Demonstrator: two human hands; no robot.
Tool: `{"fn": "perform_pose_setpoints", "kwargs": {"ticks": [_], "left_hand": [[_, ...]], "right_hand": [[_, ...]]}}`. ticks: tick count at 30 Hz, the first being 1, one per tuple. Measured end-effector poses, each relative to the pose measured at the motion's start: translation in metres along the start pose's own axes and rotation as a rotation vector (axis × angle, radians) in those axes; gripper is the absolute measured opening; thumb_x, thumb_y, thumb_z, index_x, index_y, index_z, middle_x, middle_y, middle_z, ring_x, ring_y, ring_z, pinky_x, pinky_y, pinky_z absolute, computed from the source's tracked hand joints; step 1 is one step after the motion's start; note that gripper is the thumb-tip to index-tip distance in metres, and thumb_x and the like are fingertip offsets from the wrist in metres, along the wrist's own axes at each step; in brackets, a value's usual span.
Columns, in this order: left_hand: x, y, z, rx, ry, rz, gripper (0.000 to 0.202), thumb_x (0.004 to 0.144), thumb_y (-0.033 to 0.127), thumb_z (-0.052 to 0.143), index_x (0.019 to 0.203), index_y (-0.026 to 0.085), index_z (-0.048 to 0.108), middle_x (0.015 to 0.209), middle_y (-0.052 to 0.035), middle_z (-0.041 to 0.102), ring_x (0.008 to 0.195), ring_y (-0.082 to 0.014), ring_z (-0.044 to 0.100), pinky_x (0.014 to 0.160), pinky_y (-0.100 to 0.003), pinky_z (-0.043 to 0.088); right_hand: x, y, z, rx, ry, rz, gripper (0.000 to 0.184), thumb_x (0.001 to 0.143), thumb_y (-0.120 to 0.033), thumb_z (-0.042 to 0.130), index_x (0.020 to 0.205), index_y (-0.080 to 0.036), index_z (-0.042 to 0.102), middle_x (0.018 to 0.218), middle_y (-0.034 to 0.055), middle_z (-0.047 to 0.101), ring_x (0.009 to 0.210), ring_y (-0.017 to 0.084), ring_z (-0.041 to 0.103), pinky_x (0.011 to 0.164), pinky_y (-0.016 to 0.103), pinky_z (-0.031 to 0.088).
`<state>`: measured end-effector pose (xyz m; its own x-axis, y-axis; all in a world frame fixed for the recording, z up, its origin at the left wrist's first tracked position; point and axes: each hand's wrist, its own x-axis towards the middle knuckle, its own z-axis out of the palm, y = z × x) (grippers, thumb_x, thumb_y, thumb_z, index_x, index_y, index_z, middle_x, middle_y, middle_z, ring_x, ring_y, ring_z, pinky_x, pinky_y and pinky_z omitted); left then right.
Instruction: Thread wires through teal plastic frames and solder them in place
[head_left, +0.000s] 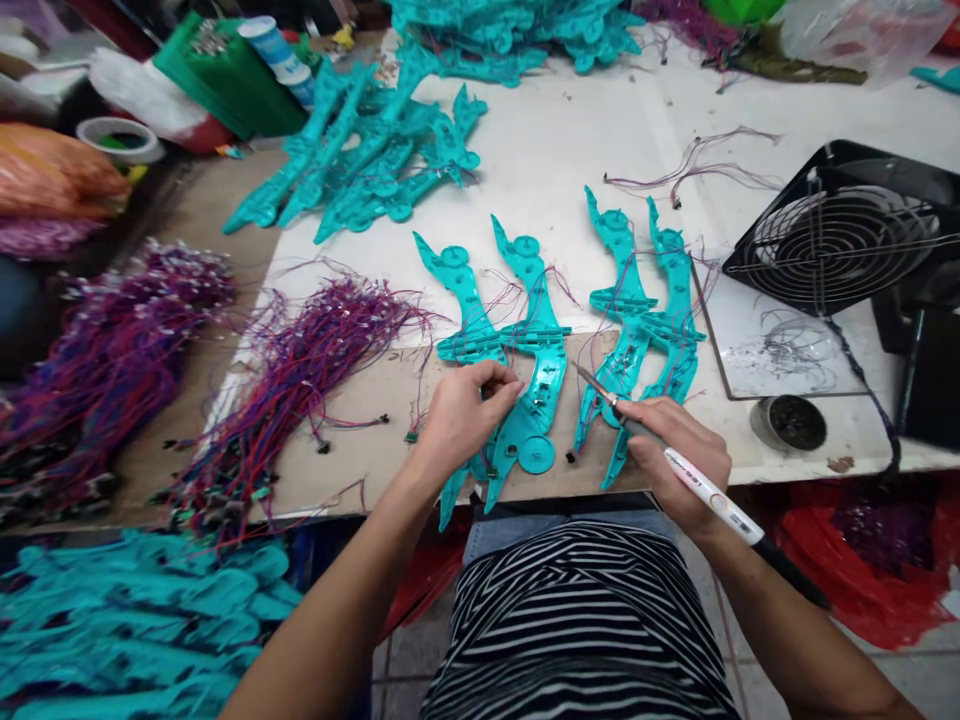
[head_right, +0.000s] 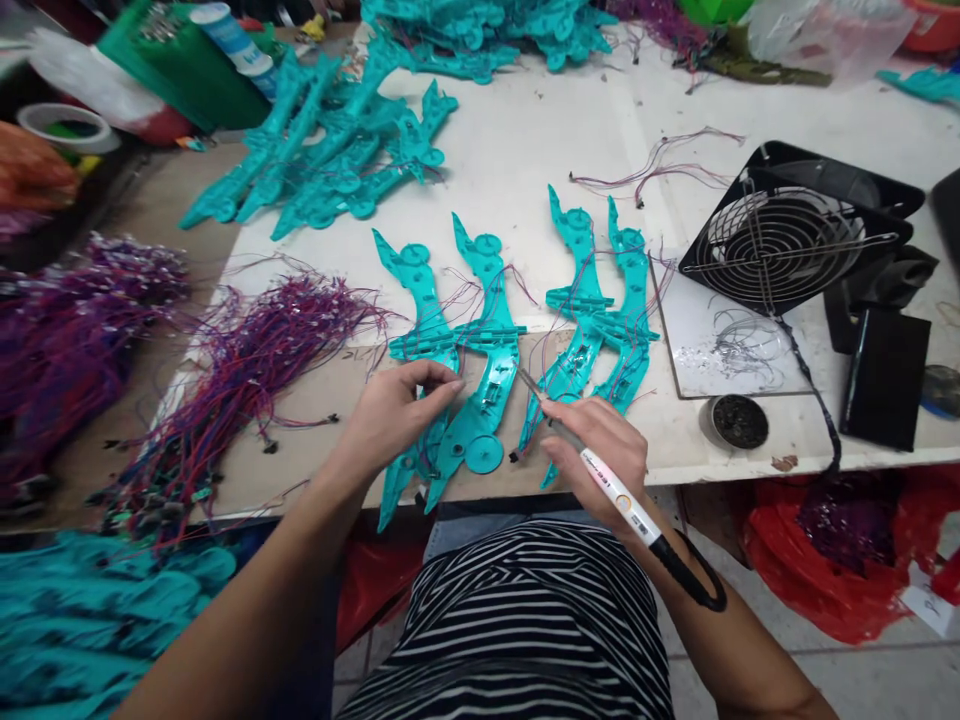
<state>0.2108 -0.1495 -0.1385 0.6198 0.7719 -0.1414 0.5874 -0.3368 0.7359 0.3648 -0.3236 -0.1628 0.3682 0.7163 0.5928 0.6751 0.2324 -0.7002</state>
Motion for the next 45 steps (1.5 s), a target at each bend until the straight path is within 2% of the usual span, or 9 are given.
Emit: {"fn": "perform_pose_setpoints", "kwargs": {"ticks": [3,6,16,25,45], "left_hand": [[-0.004,-0.009,0.001,0.049,-0.066,-0.032,0.011,0.077,0.025,0.060,0.070,0.017,0.065,0.068,-0.0003,0.067,0.067,-0.0157,0.058,0.061,-0.026,0.041],[-0.006,-0.012,0.006,0.090,-0.102,-0.038,0.010,0.077,0.023,0.059,0.074,0.016,0.065,0.074,-0.0021,0.068,0.071,-0.0172,0.060,0.065,-0.027,0.042],[-0.005,-0.016,0.009,0.154,-0.078,0.045,0.010,0.078,0.022,0.057,0.073,0.018,0.064,0.076,-0.0025,0.068,0.074,-0.0172,0.059,0.073,-0.030,0.046],[-0.004,-0.018,0.011,0.161,-0.067,0.063,0.008,0.079,0.017,0.060,0.072,0.018,0.064,0.075,-0.0027,0.068,0.073,-0.0168,0.059,0.071,-0.030,0.046],[-0.004,-0.015,0.009,0.172,-0.084,0.031,0.006,0.078,0.016,0.061,0.073,0.017,0.065,0.080,-0.0037,0.069,0.075,-0.0177,0.060,0.072,-0.031,0.045]], "right_hand": [[0.002,-0.006,0.009,0.009,-0.038,-0.011,0.022,0.087,-0.012,0.060,0.103,-0.020,0.072,0.080,0.0049,0.073,0.075,0.017,0.067,0.069,0.032,0.056],[0.001,-0.008,0.016,0.024,-0.082,-0.020,0.021,0.085,-0.008,0.059,0.097,-0.019,0.073,0.074,0.0041,0.071,0.070,0.016,0.066,0.065,0.030,0.056],[0.002,-0.002,0.026,-0.008,-0.161,-0.101,0.020,0.084,-0.010,0.059,0.096,-0.019,0.073,0.075,0.0050,0.071,0.071,0.016,0.065,0.067,0.030,0.057],[0.002,-0.001,0.027,-0.030,-0.177,-0.180,0.016,0.083,-0.007,0.061,0.092,-0.016,0.070,0.070,0.0059,0.069,0.069,0.016,0.064,0.065,0.031,0.056],[0.003,-0.001,0.023,-0.043,-0.148,-0.120,0.021,0.083,-0.009,0.060,0.096,-0.019,0.073,0.076,0.0046,0.072,0.071,0.016,0.065,0.067,0.032,0.057]]}}
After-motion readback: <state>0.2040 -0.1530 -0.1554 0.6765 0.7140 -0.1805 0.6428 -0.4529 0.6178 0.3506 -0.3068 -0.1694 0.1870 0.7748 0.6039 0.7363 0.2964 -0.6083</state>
